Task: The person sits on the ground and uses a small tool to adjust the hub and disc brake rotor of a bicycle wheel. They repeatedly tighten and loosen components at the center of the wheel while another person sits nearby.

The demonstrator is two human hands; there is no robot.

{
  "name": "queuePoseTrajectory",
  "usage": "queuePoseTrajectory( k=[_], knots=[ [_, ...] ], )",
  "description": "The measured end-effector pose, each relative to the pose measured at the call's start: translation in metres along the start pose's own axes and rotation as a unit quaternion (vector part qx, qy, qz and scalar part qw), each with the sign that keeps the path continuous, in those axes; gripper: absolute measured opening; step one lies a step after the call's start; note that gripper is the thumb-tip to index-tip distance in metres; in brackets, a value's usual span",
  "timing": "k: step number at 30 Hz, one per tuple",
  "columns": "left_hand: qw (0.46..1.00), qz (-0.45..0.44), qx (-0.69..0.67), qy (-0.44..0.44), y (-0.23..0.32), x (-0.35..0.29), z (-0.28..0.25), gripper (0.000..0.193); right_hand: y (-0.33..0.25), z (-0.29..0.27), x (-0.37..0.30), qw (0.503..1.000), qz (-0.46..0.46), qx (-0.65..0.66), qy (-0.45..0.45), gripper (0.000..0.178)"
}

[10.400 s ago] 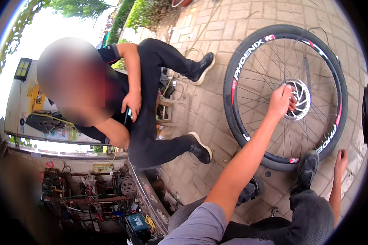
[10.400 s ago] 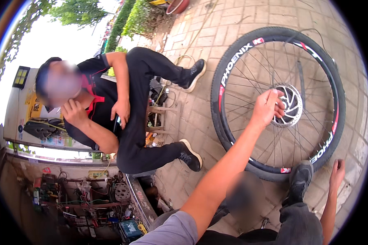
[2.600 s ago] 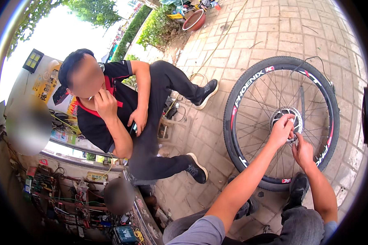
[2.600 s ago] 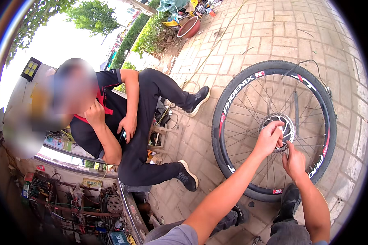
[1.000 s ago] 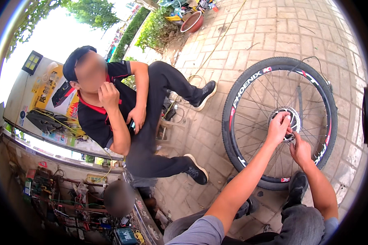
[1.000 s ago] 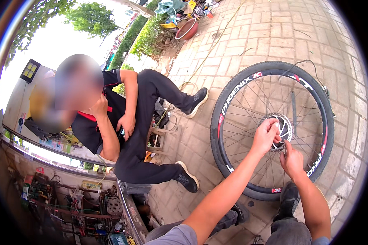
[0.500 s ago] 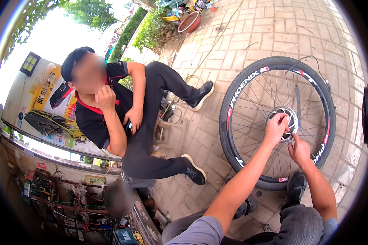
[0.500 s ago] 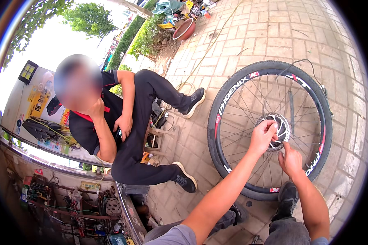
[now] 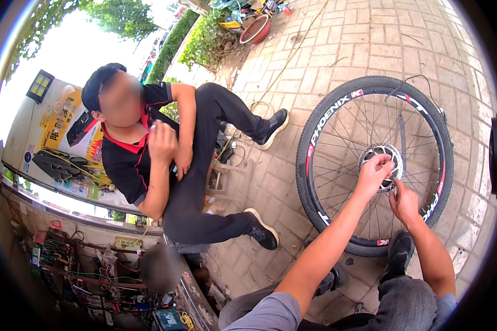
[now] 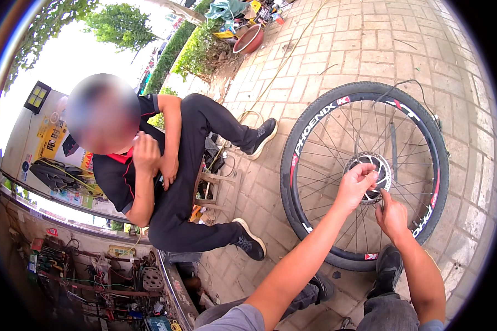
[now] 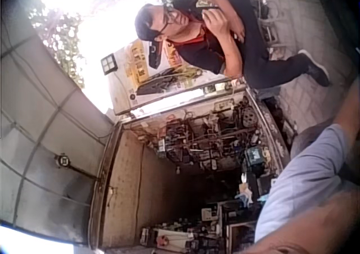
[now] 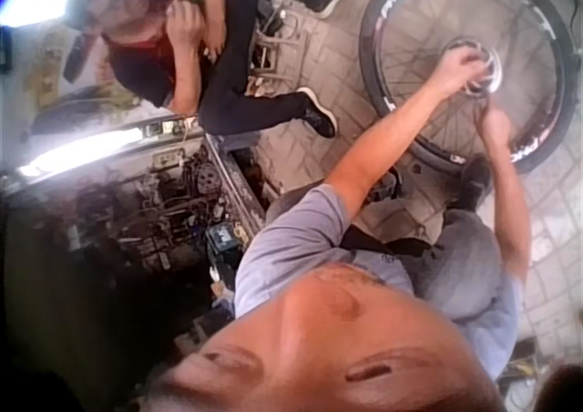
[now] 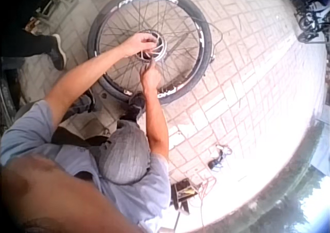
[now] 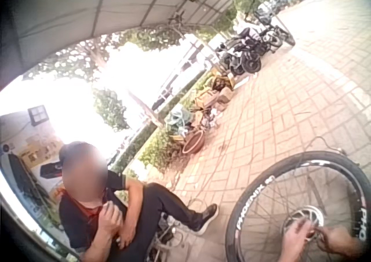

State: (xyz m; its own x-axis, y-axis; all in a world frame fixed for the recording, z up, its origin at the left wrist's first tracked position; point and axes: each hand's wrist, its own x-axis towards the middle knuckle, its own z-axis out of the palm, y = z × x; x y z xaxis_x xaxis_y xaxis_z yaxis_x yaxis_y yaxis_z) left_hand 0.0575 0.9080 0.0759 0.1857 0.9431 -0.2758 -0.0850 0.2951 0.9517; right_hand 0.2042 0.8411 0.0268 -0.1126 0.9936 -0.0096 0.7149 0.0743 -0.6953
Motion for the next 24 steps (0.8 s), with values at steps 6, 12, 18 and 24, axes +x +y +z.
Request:
queuePoseTrajectory(
  k=[6, 12, 18, 24],
  knots=[
    [0.985, 0.09, 0.135, 0.054, 0.001, -0.005, 0.0, 0.018, -0.017, -0.007, 0.043, 0.994, -0.05, 0.061, 0.075, 0.023],
    [0.974, 0.123, 0.188, 0.024, 0.003, -0.011, -0.003, 0.021, 0.004, 0.013, 0.068, 0.991, -0.111, 0.048, 0.064, 0.004],
    [0.98, 0.124, 0.157, 0.006, 0.007, -0.013, 0.0, 0.02, 0.014, 0.014, 0.074, 0.991, -0.12, 0.029, 0.053, 0.005],
    [0.98, 0.107, 0.168, 0.002, 0.002, -0.015, -0.003, 0.02, 0.008, 0.008, 0.07, 0.991, -0.121, -0.028, 0.041, 0.011]
  ],
)
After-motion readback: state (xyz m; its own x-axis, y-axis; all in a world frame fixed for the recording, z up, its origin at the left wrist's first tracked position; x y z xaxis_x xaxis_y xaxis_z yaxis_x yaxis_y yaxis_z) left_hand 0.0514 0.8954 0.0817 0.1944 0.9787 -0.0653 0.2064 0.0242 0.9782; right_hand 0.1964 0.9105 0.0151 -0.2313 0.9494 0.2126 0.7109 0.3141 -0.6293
